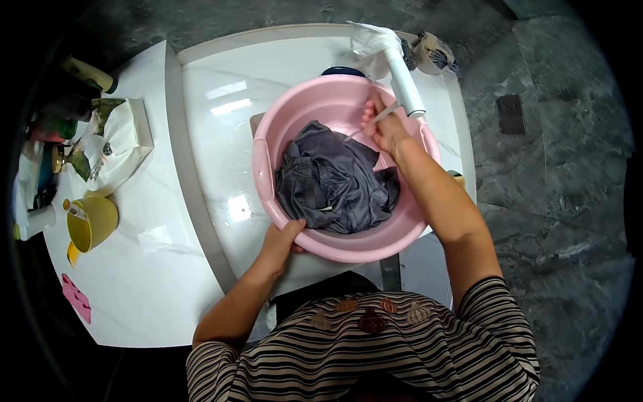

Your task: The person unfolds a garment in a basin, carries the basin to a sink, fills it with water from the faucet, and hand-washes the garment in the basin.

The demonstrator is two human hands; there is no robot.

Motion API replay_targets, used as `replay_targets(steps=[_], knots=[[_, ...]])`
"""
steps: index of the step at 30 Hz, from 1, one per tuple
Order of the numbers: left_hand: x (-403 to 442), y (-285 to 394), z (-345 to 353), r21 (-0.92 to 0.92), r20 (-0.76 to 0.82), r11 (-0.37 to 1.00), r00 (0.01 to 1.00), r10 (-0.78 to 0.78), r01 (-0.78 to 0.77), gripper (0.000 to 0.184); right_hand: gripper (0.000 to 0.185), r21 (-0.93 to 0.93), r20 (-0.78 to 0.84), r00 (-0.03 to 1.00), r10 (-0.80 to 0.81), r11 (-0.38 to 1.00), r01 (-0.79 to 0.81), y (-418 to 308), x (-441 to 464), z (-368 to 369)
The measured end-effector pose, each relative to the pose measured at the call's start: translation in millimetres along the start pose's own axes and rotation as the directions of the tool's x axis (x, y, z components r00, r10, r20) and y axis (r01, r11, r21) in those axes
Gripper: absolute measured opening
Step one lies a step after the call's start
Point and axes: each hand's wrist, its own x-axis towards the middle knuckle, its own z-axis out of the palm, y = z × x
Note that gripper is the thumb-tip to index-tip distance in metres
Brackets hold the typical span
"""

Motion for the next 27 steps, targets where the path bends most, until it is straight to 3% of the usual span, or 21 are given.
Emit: replay_targets(steps=[1, 3, 4, 8, 10, 13, 14, 16, 19, 23, 25, 27], knots=[[0, -1, 0, 0.001, 0.005, 1.0, 1.0, -0.002, 0.002, 0.034, 0.032, 0.001, -0.005, 1.0, -0.002, 1.0, 0.002, 3, 0, 0], [1, -2, 0, -0.027, -0.02, 1.0, 1.0, -0.011, 0.011, 0.034, 0.035, 0.025, 0.064, 0.982, 0.178, 0.983, -0.18, 8, 1, 2], [0, -1, 0, -0.028, -0.024, 1.0, 1.0, -0.009, 0.008, 0.034, 0.041, -0.1, 0.146, 0.967, 0.21, 0.975, -0.197, 5, 2, 1], [-6, 7, 5, -0.019, -0.025, 1.0, 1.0, -0.001, 0.001, 0.034, 0.045, -0.082, 0.257, 0.916, 0.308, 0.951, -0.297, 13, 1, -1], [-5, 7, 5, -0.02, -0.035, 1.0, 0.999, -0.006, 0.006, 0.033, 0.039, 0.079, 0.361, 0.89, 0.28, 0.941, -0.328, 20, 8, -8], [-2, 0, 1, -0.032, 0.008, 0.999, 1.0, -0.005, 0.005, 0.033, 0.024, 0.228, 0.289, 0.939, 0.186, 0.939, -0.256, 19, 17, -3], [-1, 0, 0, -0.015, 0.01, 1.0, 1.0, -0.011, 0.011, 0.033, 0.024, 0.226, 0.29, 0.938, 0.188, 0.939, -0.258, 17, 17, -1], [-2, 0, 0, -0.002, 0.009, 1.0, 1.0, -0.016, 0.016, 0.033, 0.011, 0.079, 0.072, 0.976, 0.208, 0.974, -0.213, 8, 11, 11], [-2, 0, 0, -0.008, 0.021, 1.0, 1.0, -0.008, 0.008, 0.033, 0.024, 0.025, 0.101, 0.955, 0.28, 0.958, -0.284, 3, 18, 1], [-1, 0, -1, 0.004, 0.035, 1.0, 0.999, -0.021, 0.02, 0.041, 0.015, 0.007, 0.188, 0.926, 0.328, 0.942, -0.335, 10, 34, -16], [-1, 2, -2, 0.031, 0.057, 0.999, 0.997, -0.046, 0.044, 0.049, 0.02, -0.117, 0.021, 0.963, 0.269, 0.957, -0.264, 11, 20, -5], [-2, 3, -1, 0.013, 0.059, 0.999, 0.997, -0.041, 0.04, 0.047, 0.025, -0.131, 0.076, 0.963, 0.258, 0.96, -0.246, 8, 11, -2]])
